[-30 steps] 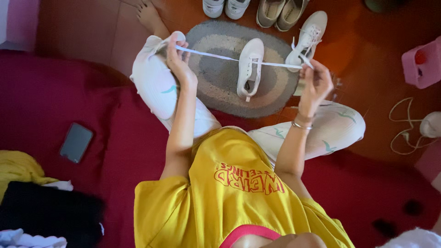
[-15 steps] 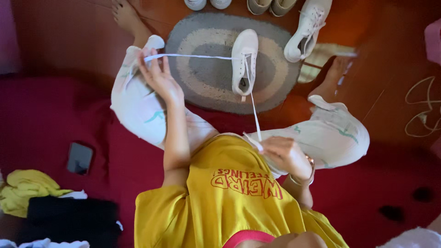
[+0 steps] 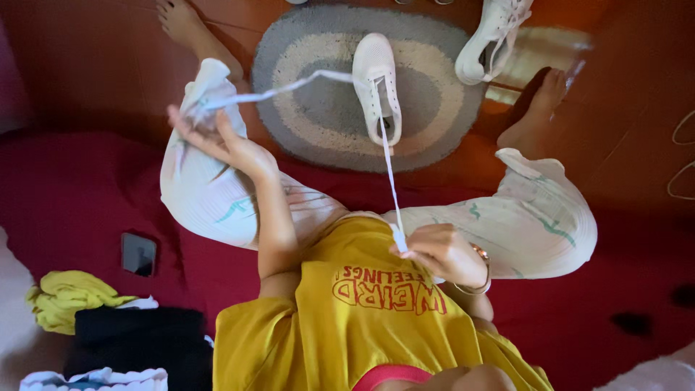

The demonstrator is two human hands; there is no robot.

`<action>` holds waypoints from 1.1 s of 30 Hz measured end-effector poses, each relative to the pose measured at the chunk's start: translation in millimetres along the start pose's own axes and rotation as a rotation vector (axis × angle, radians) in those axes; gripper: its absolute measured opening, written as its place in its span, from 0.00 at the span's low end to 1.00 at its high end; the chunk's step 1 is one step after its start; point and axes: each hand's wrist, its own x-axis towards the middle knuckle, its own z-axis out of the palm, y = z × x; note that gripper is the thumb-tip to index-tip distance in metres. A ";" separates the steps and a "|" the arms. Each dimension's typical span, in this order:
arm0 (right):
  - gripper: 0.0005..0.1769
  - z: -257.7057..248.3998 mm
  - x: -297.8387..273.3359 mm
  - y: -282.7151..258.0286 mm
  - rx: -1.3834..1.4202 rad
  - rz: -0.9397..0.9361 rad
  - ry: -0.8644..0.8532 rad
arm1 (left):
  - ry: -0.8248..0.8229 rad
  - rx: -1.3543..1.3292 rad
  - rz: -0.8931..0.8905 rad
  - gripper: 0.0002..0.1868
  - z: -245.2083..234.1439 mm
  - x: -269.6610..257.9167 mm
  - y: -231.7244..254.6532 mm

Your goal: The person sits on the floor and laces a white sneaker. They thread the laces through the eyelets, pull them tight, and tie a knot.

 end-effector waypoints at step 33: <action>0.18 45.3 142.4 274.8 -0.089 0.443 0.891 | -0.819 -0.072 -0.081 0.06 7.4 -60.8 100.4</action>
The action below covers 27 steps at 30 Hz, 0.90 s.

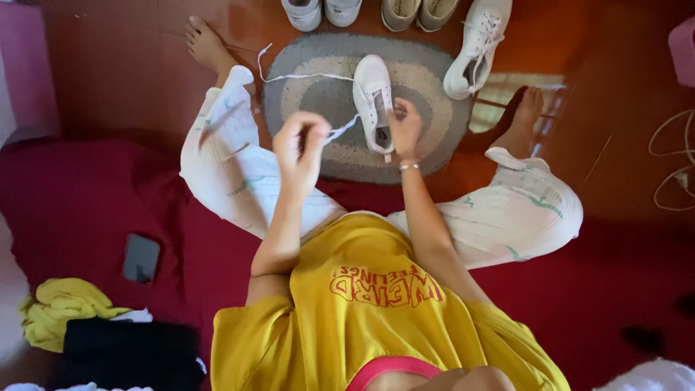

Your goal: The person sits on the floor and laces a white sneaker. They thread the laces through the eyelets, pull them tight, and tie a knot.

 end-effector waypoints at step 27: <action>0.15 30.8 52.2 81.8 -0.176 -0.117 -0.062 | -0.362 0.141 -0.462 0.20 -53.7 109.8 -94.6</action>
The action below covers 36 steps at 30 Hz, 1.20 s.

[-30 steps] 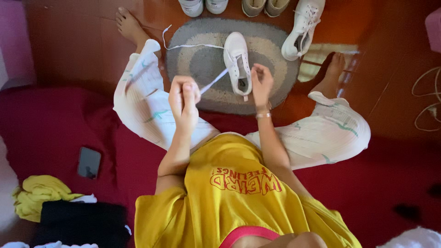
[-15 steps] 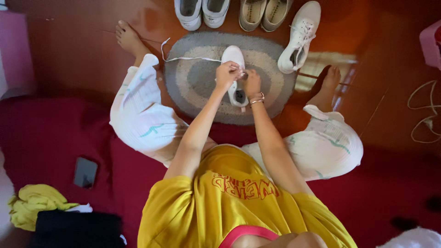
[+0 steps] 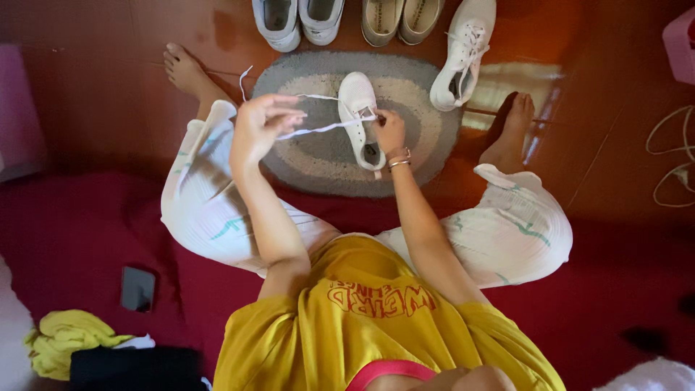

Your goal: The person sits on the floor and laces a white sneaker. They thread the laces through the eyelets, pull them tight, and tie a knot.

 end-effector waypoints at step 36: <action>0.11 -7.2 -8.6 5.3 0.067 0.020 -0.084 | 0.082 0.348 0.137 0.23 189.0 105.2 -154.9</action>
